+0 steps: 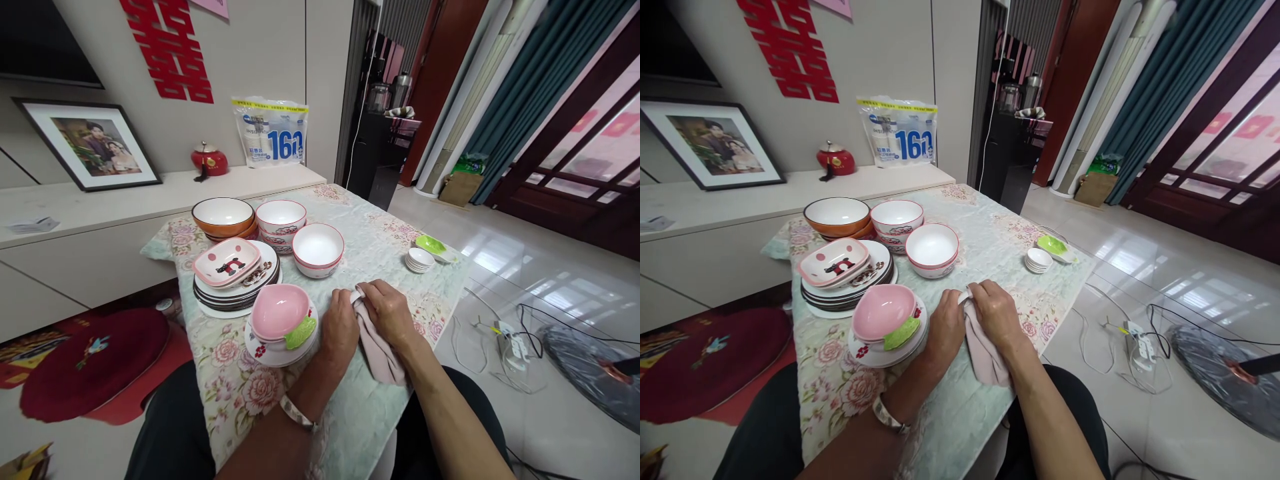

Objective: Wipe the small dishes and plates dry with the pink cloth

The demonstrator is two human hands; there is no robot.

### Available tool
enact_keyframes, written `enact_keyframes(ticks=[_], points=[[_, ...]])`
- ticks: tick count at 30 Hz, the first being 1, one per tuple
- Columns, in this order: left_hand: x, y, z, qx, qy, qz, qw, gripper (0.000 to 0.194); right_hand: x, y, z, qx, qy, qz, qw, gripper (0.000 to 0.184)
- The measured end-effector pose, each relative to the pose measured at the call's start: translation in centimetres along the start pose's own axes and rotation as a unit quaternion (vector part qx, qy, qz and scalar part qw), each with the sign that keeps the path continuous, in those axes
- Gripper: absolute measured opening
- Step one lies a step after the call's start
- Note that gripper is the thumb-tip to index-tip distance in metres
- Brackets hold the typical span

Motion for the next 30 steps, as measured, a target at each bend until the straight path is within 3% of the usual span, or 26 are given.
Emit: enact_keyframes(ticks=[5, 10, 13, 14, 16, 18, 20, 22, 24, 27, 30], points=[[0.0, 0.2, 0.2, 0.009, -0.059, -0.048, 0.997, 0.020, -0.6, 0.2, -0.8, -0.100, 0.152, -0.033, 0.983, 0.019], [0.1, 0.3, 0.7, 0.023, -0.118, -0.096, 0.988, 0.019, -2.0, -0.1, -1.1, -0.231, 0.306, 0.022, 0.923, 0.029], [0.3, 0.3, 1.0, 0.031, -0.138, -0.115, 0.983, 0.019, -3.0, -0.5, -0.9, -0.268, 0.375, 0.067, 0.885, 0.034], [0.4, 0.3, 1.0, 0.032, -0.135, -0.111, 0.984, 0.019, -3.0, -0.6, -0.9, -0.265, 0.368, 0.072, 0.888, 0.034], [0.4, 0.3, 0.9, 0.027, -0.115, -0.090, 0.989, 0.018, -2.5, -0.5, -1.0, -0.228, 0.289, 0.059, 0.928, 0.031], [0.5, 0.2, 0.6, 0.016, -0.082, -0.059, 0.995, 0.019, -1.4, -0.2, -1.0, -0.152, 0.164, 0.033, 0.974, 0.026], [0.4, 0.1, 0.2, 0.005, -0.052, -0.029, 0.998, 0.022, -0.6, 0.0, -0.7, -0.075, 0.060, 0.017, 0.995, 0.023], [0.2, 0.1, 0.0, 0.001, -0.038, -0.003, 0.999, 0.025, -0.2, 0.0, -0.5, -0.035, 0.016, 0.005, 0.999, 0.025], [0.0, 0.1, 0.0, 0.007, -0.045, 0.004, 0.999, 0.024, -0.3, 0.1, -0.5, -0.037, 0.029, -0.016, 0.999, 0.026], [-0.1, 0.3, 0.4, 0.031, -0.080, -0.021, 0.996, 0.020, -1.0, 0.1, -0.9, -0.098, 0.121, -0.040, 0.987, 0.021], [0.0, 0.3, 0.6, 0.044, -0.123, -0.052, 0.990, 0.019, -1.9, 0.1, -1.2, -0.176, 0.212, -0.007, 0.961, 0.024]])
Point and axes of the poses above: each hand's wrist, its own y-axis towards the middle knuckle, its own x-axis out of the back of the hand, z = x × y, the point moved 4 cm from there along y, towards the middle knuckle, and after that the axes turned 7 degrees about x, right-handed, at the moved point
